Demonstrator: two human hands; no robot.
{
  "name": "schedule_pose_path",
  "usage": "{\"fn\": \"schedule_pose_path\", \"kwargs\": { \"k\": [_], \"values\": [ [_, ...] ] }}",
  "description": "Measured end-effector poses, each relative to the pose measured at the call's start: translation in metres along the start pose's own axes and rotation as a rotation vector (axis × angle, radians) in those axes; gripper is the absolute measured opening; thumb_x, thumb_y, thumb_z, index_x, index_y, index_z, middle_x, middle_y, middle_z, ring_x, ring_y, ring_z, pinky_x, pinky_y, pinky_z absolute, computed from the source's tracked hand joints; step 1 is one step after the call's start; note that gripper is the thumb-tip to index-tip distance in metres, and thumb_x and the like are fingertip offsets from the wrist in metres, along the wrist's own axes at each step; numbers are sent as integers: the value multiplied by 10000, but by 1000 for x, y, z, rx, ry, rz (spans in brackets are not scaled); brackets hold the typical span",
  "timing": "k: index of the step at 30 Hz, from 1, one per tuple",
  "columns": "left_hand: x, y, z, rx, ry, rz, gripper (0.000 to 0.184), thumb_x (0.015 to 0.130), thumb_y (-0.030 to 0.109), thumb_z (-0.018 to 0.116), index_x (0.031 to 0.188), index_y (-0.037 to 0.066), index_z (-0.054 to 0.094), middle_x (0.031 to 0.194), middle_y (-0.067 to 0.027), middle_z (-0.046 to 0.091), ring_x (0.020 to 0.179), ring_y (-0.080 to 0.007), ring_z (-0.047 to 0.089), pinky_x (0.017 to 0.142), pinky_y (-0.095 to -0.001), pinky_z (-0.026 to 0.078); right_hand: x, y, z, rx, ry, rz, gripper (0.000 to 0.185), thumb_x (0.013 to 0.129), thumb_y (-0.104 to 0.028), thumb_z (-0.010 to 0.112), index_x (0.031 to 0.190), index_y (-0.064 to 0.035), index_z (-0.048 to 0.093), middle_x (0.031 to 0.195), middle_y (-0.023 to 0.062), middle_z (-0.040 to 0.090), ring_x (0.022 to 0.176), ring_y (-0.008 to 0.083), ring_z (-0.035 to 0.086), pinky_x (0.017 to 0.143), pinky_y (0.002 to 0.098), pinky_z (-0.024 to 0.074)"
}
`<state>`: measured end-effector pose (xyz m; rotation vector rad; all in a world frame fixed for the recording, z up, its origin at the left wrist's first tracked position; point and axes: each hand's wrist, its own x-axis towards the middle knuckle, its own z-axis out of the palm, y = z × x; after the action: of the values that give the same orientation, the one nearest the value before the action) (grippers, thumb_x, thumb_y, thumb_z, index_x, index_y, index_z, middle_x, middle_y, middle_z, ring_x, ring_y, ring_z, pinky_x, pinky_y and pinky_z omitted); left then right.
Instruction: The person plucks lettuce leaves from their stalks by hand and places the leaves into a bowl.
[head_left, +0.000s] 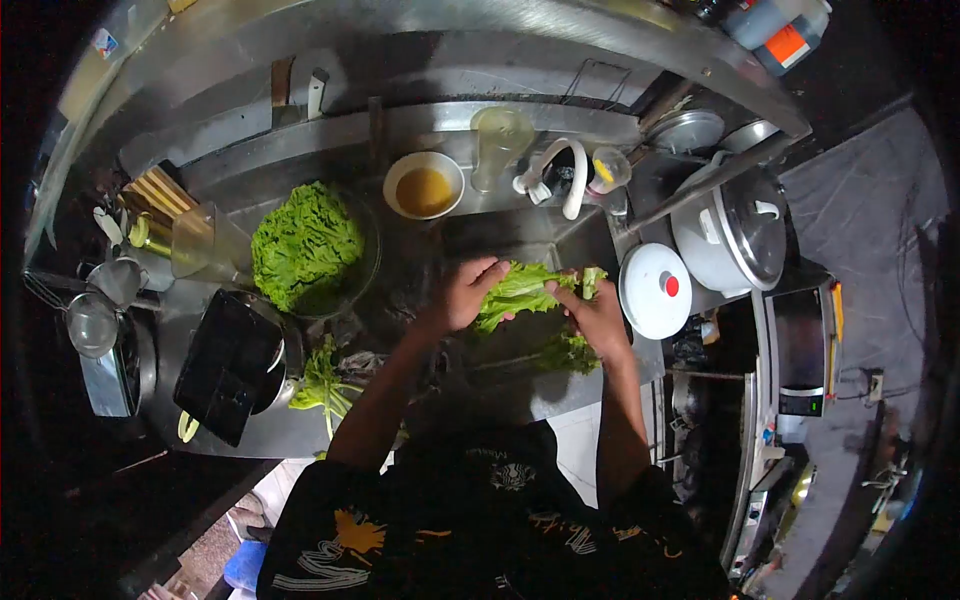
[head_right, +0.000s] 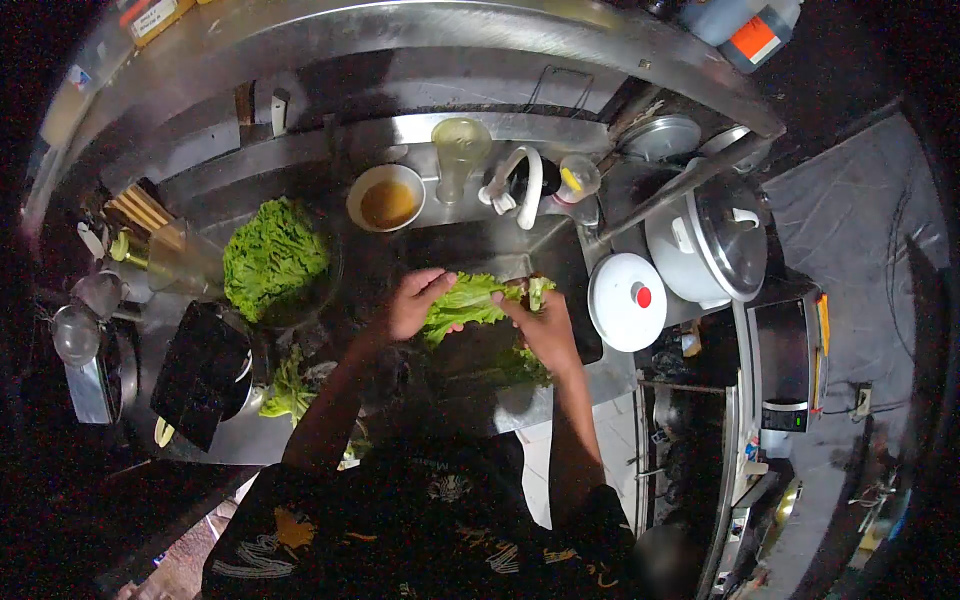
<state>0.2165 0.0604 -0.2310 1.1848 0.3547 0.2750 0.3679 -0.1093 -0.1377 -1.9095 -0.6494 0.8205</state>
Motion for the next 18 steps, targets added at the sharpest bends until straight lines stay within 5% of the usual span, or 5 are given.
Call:
{"fn": "schedule_pose_path", "kwargs": {
  "k": [2,5,8,11,18],
  "values": [
    [2,-9,1,157,85,149,373,1078,323,566,1100,-40,649,871,-60,685,741,-127,692,646,-281,529,0,1,6,7,42,66,244,916,-244,795,998,-31,709,645,-34,559,500,50,477,418,248,355],
    [-19,37,10,246,18,-82,369,1007,329,687,1072,-33,667,898,-39,678,822,-125,671,718,-292,522,6,13,11,52,50,103,284,900,-267,814,1017,-40,689,668,-18,569,500,60,500,435,241,366],
    [-14,-13,-16,493,60,182,344,917,258,790,1079,-22,674,910,-43,693,922,-143,670,800,-315,525,7,14,19,105,52,78,259,900,-259,812,976,-39,699,672,-27,573,511,55,498,442,241,367],
    [-23,2,-28,422,136,-146,313,893,176,792,1134,5,688,1049,-70,711,1000,-148,665,851,-319,527,16,36,27,94,-4,8,252,896,-246,815,979,-38,700,677,-37,572,508,51,490,439,241,354],
    [-47,-18,-65,127,71,113,414,868,142,772,1248,39,646,1163,-74,690,1088,-175,644,940,-348,521,34,85,44,365,9,108,197,903,-206,813,877,-83,662,750,-53,586,570,59,510,508,265,388]
  ]
}}
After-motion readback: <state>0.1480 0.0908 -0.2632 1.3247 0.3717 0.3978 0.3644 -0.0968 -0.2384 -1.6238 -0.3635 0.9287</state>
